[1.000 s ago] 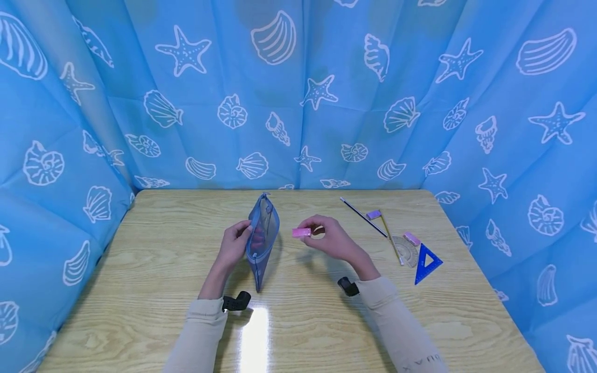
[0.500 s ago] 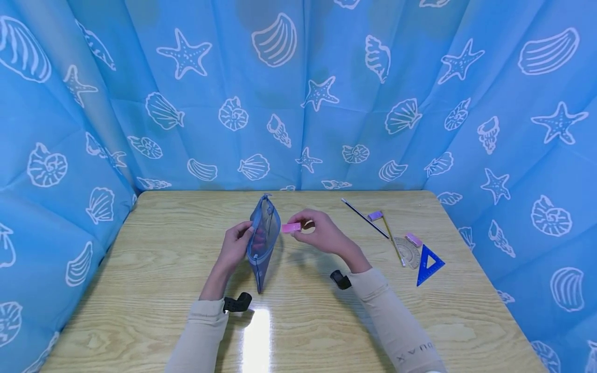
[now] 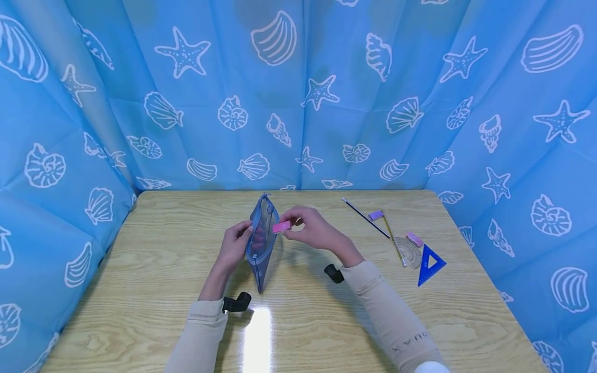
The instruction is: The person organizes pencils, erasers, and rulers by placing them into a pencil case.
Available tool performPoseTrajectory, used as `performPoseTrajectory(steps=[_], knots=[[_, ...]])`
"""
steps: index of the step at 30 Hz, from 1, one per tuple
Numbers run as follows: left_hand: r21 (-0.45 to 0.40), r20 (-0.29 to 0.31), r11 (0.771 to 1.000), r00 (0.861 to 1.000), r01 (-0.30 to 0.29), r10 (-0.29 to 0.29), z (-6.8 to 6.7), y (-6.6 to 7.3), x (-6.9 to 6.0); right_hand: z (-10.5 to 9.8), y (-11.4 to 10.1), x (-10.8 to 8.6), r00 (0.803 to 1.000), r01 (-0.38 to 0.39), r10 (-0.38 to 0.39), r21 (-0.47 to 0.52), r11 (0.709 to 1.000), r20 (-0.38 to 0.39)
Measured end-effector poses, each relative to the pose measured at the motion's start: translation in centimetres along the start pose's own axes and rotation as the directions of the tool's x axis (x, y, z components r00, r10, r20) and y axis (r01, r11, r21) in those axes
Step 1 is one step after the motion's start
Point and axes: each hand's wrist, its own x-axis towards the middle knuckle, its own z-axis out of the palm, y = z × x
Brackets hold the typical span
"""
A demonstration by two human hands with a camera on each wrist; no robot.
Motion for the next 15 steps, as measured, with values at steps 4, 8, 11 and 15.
performPoseTrajectory(steps=[4,8,11,15], knots=[[0.019,-0.008,1.0,1.0,0.002,-0.001,-0.2,0.0,0.0,0.2,-0.3,0.5,1.0,0.005,-0.005,0.002,1.0,0.022],[-0.012,0.006,1.0,1.0,-0.001,0.001,-0.3,0.1,0.1,0.3,-0.5,1.1,0.999,0.004,-0.003,-0.015,1.0,0.04],[-0.027,0.014,1.0,1.0,0.002,-0.001,-0.4,0.1,0.2,0.5,-0.7,1.5,0.998,0.012,-0.01,-0.039,0.999,0.056],[-0.002,0.01,1.0,1.0,-0.004,0.004,-0.5,0.2,0.3,0.6,-1.0,2.0,0.996,0.029,-0.025,-0.05,0.998,0.081]])
